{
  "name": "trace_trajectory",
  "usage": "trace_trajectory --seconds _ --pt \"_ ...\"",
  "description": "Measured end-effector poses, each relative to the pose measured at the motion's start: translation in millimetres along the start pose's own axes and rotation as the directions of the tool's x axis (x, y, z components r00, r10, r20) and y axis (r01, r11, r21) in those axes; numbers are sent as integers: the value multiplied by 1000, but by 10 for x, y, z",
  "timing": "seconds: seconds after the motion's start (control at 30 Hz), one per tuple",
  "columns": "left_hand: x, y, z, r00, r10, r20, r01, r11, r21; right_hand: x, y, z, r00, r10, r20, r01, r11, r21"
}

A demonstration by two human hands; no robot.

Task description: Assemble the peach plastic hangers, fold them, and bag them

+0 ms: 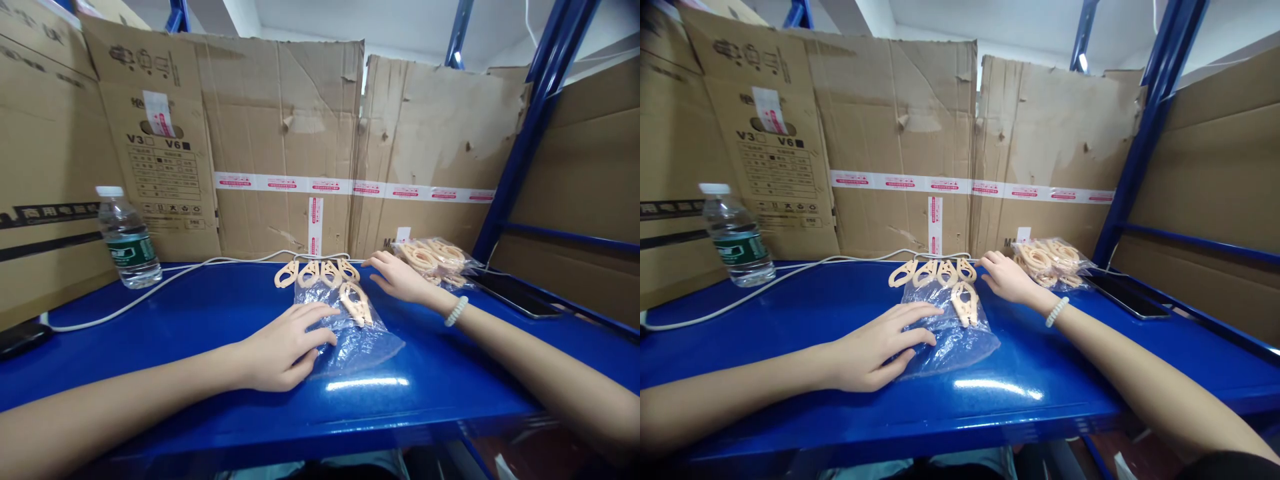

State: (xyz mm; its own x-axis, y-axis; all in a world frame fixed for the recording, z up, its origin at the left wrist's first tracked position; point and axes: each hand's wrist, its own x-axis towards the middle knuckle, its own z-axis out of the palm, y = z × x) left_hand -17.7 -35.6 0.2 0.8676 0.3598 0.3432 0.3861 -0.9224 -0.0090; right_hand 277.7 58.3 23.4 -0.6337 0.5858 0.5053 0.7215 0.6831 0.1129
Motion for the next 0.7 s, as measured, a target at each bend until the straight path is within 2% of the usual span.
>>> trace_trajectory --seconds 0.13,0.33,0.53,0.7 --pt "1 9 -9 1000 -12 21 13 1000 -24 -19 272 303 998 3 67 -2 1000 -10" --pt "18 -8 2 1000 1 -4 -1 999 -41 109 360 606 996 -1 90 2 1000 -9" --pt "14 -16 17 1000 8 14 -7 999 -43 456 445 671 973 -23 231 38 997 -61" --pt "6 -22 37 1000 -9 26 10 999 -44 727 437 597 922 -6 387 58 991 -123"
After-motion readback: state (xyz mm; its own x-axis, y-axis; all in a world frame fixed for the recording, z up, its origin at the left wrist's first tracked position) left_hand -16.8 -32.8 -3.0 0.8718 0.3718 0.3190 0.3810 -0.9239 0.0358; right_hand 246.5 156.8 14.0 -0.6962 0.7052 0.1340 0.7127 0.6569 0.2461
